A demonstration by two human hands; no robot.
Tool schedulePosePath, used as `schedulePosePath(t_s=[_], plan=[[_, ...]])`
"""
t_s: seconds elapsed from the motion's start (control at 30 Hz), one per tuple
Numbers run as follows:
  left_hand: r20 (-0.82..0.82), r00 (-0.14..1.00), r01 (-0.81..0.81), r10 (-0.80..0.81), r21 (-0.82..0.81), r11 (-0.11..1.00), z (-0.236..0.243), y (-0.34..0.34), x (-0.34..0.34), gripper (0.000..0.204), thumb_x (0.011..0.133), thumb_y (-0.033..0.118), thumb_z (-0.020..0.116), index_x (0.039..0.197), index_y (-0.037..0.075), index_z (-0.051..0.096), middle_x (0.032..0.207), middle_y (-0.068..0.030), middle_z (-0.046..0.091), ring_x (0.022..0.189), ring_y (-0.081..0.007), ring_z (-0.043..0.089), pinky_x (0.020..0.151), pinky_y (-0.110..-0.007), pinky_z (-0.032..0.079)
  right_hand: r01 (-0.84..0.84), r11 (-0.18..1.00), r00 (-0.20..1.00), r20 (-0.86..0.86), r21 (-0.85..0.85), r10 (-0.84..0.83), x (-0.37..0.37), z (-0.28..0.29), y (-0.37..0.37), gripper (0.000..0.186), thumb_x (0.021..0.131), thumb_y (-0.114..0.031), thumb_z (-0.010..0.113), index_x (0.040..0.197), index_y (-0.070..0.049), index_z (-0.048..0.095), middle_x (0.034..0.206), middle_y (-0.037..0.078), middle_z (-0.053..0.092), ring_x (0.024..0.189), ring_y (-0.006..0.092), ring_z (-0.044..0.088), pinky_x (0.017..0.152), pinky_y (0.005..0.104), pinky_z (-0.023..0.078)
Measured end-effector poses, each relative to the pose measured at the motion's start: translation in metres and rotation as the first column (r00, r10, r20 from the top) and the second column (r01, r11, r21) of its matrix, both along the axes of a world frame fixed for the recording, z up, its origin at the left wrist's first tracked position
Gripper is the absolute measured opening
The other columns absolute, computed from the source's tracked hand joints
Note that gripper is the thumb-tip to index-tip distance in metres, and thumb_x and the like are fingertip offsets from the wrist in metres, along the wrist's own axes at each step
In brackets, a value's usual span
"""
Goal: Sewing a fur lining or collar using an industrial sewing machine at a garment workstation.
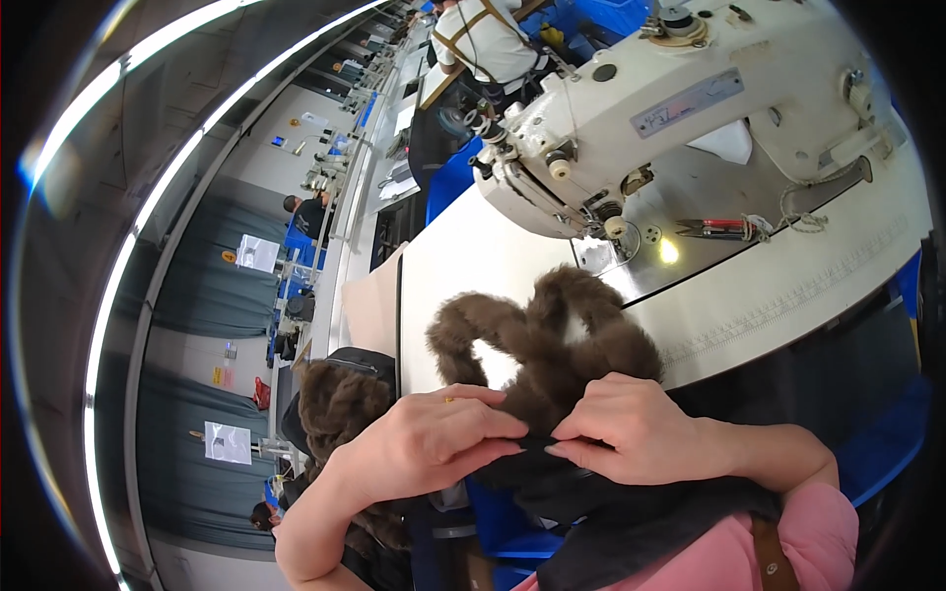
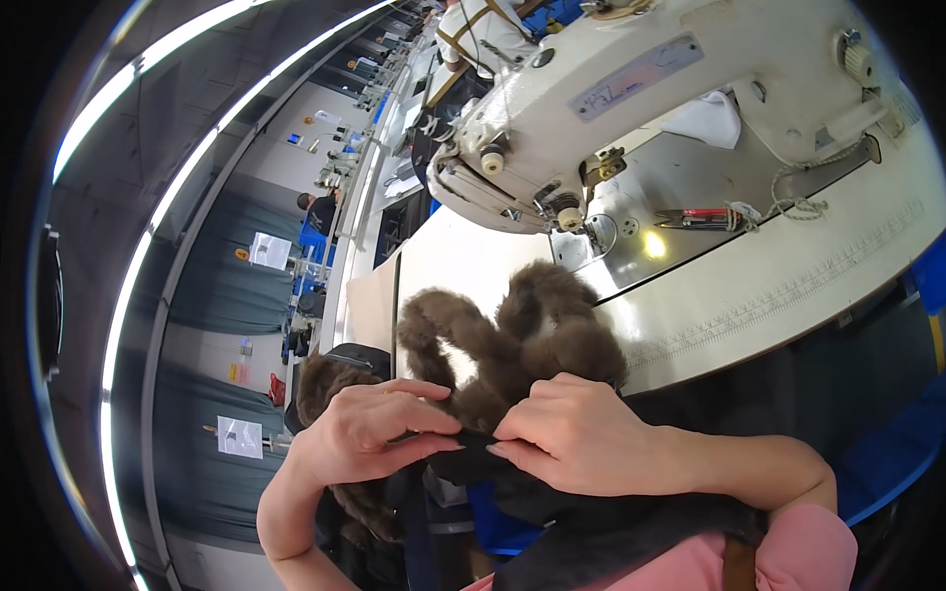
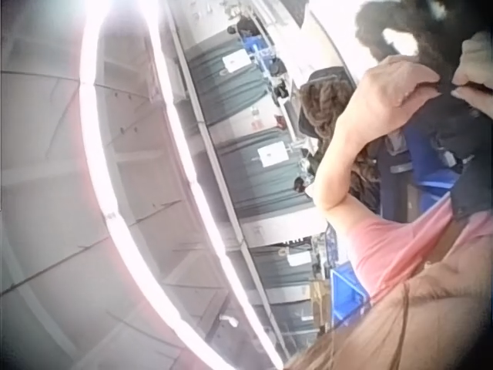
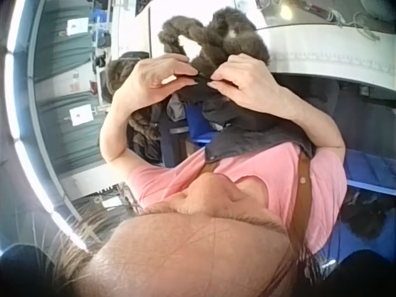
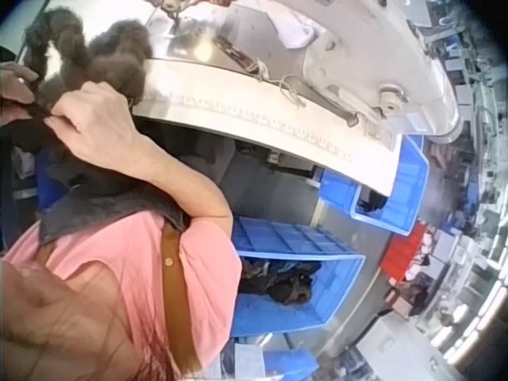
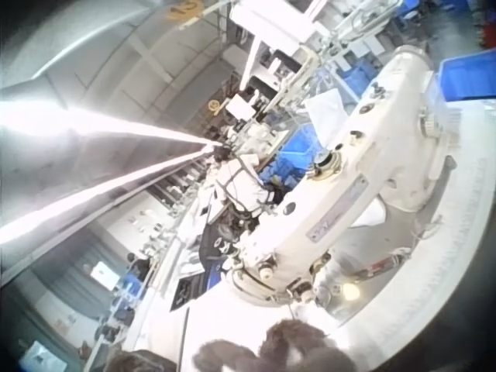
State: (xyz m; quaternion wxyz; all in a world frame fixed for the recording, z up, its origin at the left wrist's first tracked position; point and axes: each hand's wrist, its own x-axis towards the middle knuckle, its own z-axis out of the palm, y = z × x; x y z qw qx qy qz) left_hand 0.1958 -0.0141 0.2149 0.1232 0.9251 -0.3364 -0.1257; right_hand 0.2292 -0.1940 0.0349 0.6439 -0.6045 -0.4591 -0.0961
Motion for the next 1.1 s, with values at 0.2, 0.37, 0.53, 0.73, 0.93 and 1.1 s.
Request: schedulePosePath(t_s=[0.2, 0.37, 0.53, 0.73, 0.93, 1.1], plan=[[-0.124, 0.942, -0.326, 0.311, -0.136, 0.935, -0.012, 0.013, -0.013, 0.037, 0.081, 0.009, 0.079, 0.117, 0.006, 0.068, 0.091, -0.008, 0.069, 0.083, -0.0222, 0.067, 0.073, -0.032, 0.054, 0.058, 0.998, 0.997, 0.056, 0.038, -0.061, -0.005, 0.002, 0.003, 0.014, 0.074, -0.01, 0.08, 0.079, -0.008, 0.068, 0.065, 0.001, 0.058, 0.06, 0.0191, 0.056, 0.058, 0.0326, 0.045], [-0.326, 0.833, -0.534, 0.447, -0.262, 0.804, -0.028, 0.016, -0.032, 0.02, 0.094, 0.008, 0.067, 0.113, 0.002, 0.069, 0.099, -0.0072, 0.071, 0.085, -0.0097, 0.063, 0.078, -0.025, 0.05, 0.1, 0.995, 0.992, 0.072, 0.023, -0.102, -0.008, 0.004, 0.004, 0.014, 0.075, -0.01, 0.078, 0.077, -0.01, 0.064, 0.064, 0.001, 0.057, 0.059, 0.0188, 0.055, 0.055, 0.0314, 0.046], [-0.446, 0.741, -0.659, 0.502, -0.339, 0.672, -0.038, 0.015, -0.054, 0.023, 0.102, 0.006, 0.053, 0.121, -0.002, 0.062, 0.108, -0.0028, 0.069, 0.098, -0.0048, 0.059, 0.087, -0.021, 0.049, 0.135, 0.99, 0.981, 0.133, 0.049, -0.14, -0.014, 0.008, 0.01, 0.015, 0.072, -0.006, 0.077, 0.076, -0.009, 0.063, 0.064, 0.0, 0.056, 0.058, 0.0184, 0.054, 0.053, 0.0312, 0.045], [-0.482, 0.713, -0.702, 0.51, -0.479, 0.528, -0.045, 0.018, -0.067, 0.02, 0.101, 0.009, 0.056, 0.115, -0.001, 0.066, 0.099, -0.0026, 0.069, 0.093, -0.0043, 0.058, 0.085, -0.021, 0.048, 0.141, 0.989, 0.977, 0.158, 0.034, -0.145, -0.022, 0.014, 0.016, 0.015, 0.071, -0.005, 0.077, 0.074, -0.008, 0.063, 0.066, 0.0, 0.058, 0.057, 0.0162, 0.055, 0.047, 0.0294, 0.044], [-0.372, 0.757, -0.647, 0.537, -0.543, 0.536, -0.063, 0.031, -0.079, 0.018, 0.1, 0.009, 0.057, 0.113, 0.001, 0.068, 0.095, -0.0031, 0.07, 0.084, -0.0053, 0.06, 0.074, -0.021, 0.049, 0.084, 0.996, 0.987, 0.139, -0.009, -0.082, -0.029, 0.019, 0.023, 0.013, 0.077, -0.008, 0.078, 0.081, -0.006, 0.065, 0.069, 0.002, 0.061, 0.061, 0.0179, 0.06, 0.048, 0.0305, 0.046], [0.08, 0.905, -0.312, 0.418, -0.543, 0.78, -0.072, 0.038, -0.068, 0.015, 0.097, 0.007, 0.059, 0.108, 0.005, 0.069, 0.088, -0.0078, 0.069, 0.074, -0.0145, 0.064, 0.066, -0.025, 0.049, -0.018, 0.994, 1.0, 0.005, -0.107, 0.019, -0.034, 0.025, 0.018, 0.016, 0.084, -0.018, 0.076, 0.087, -0.005, 0.068, 0.072, 0.007, 0.064, 0.062, 0.0217, 0.064, 0.052, 0.0323, 0.048]])
